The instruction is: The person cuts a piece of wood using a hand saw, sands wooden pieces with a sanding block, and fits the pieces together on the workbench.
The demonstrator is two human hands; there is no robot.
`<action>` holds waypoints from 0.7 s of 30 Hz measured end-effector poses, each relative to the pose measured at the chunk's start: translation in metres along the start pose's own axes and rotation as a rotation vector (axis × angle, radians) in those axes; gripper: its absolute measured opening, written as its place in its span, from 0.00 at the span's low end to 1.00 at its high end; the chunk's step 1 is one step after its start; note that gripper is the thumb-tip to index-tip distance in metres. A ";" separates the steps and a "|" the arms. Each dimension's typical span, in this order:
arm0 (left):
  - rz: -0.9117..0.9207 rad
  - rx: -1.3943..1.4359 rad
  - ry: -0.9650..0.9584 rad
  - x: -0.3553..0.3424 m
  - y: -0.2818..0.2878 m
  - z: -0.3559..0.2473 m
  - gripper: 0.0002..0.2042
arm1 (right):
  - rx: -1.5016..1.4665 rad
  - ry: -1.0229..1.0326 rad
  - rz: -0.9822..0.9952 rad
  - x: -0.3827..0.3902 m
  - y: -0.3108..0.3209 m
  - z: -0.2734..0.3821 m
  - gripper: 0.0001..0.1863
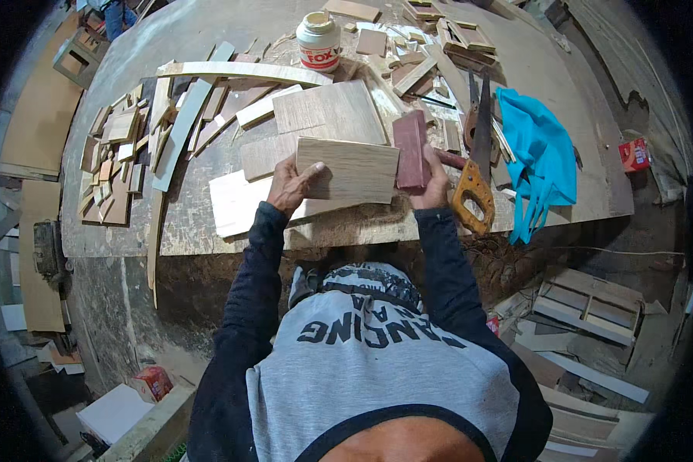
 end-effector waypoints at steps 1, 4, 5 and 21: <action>-0.013 0.060 -0.063 -0.003 -0.005 -0.001 0.16 | -0.123 0.013 0.037 0.005 0.003 0.004 0.23; -0.086 -0.392 -0.173 -0.023 0.000 0.013 0.20 | -0.258 0.033 0.073 0.020 0.012 0.007 0.21; -0.178 -0.483 -0.237 -0.026 -0.005 0.008 0.25 | -0.275 0.047 0.072 0.024 0.016 0.007 0.21; 0.099 -1.093 -0.362 0.060 -0.069 -0.086 0.37 | -0.138 0.027 0.196 0.077 -0.062 0.000 0.28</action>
Point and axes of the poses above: each hand's wrist, its own x-axis away from the middle knuckle, its own y-axis out of the back of the hand, z = x × y, the point moved 6 cm from there along -x, towards the middle knuckle, and after that the axes turned 3 degrees about -z, right-handed, at the moved point
